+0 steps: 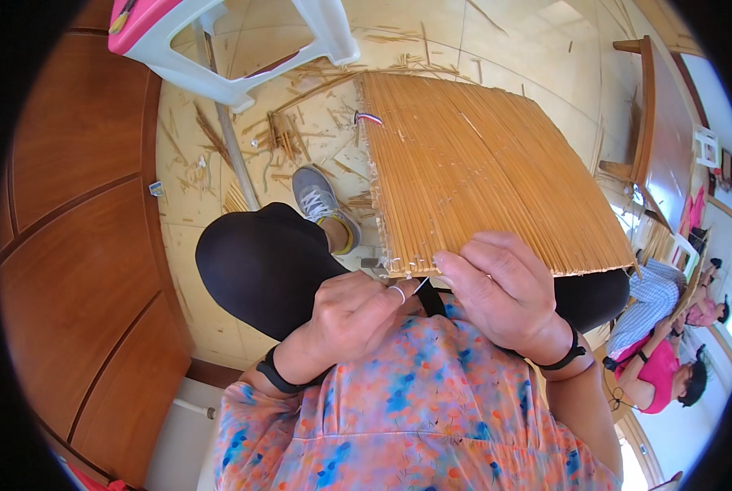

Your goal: The person is binding the edge of a bamboo mat with thread and a needle, pulling the thread through the bamboo slats to secure them.

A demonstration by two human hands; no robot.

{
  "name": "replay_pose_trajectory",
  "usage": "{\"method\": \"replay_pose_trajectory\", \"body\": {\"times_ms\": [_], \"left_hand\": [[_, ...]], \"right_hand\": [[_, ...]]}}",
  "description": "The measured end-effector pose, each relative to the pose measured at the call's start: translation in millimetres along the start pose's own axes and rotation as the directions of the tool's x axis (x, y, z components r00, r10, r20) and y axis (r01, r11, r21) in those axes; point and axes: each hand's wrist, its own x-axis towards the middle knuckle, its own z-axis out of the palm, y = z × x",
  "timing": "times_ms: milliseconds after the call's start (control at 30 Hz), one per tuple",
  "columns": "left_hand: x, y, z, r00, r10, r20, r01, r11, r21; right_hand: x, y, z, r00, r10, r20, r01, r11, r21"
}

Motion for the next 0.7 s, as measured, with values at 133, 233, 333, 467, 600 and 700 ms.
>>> {"method": "replay_pose_trajectory", "body": {"times_ms": [133, 233, 333, 467, 600, 700], "left_hand": [[5, 3, -3, 0.999, 0.020, 0.041, -0.019, 1.000, -0.018], [11, 4, -1, 0.999, 0.032, 0.036, -0.032, 0.999, -0.006], [23, 11, -4, 0.999, 0.047, 0.012, -0.046, 0.998, -0.042], [40, 30, -14, 0.991, 0.131, 0.017, -0.129, 0.988, -0.090], [46, 46, -22, 0.993, 0.119, 0.007, -0.118, 0.993, -0.027], [42, 44, -19, 0.993, 0.069, -0.096, -0.063, 0.996, 0.060]], "right_hand": [[3, 1, -5, 0.999, -0.031, 0.034, 0.031, 1.000, 0.003], [11, 2, -12, 0.998, -0.030, 0.054, 0.031, 1.000, -0.005], [18, 2, -15, 1.000, -0.013, 0.013, 0.013, 1.000, -0.016], [33, -11, -40, 1.000, -0.003, -0.005, 0.002, 0.998, -0.066], [48, -23, -53, 1.000, 0.015, -0.002, -0.015, 0.990, -0.141], [57, -12, -44, 1.000, -0.014, -0.003, 0.014, 0.993, -0.116]]}}
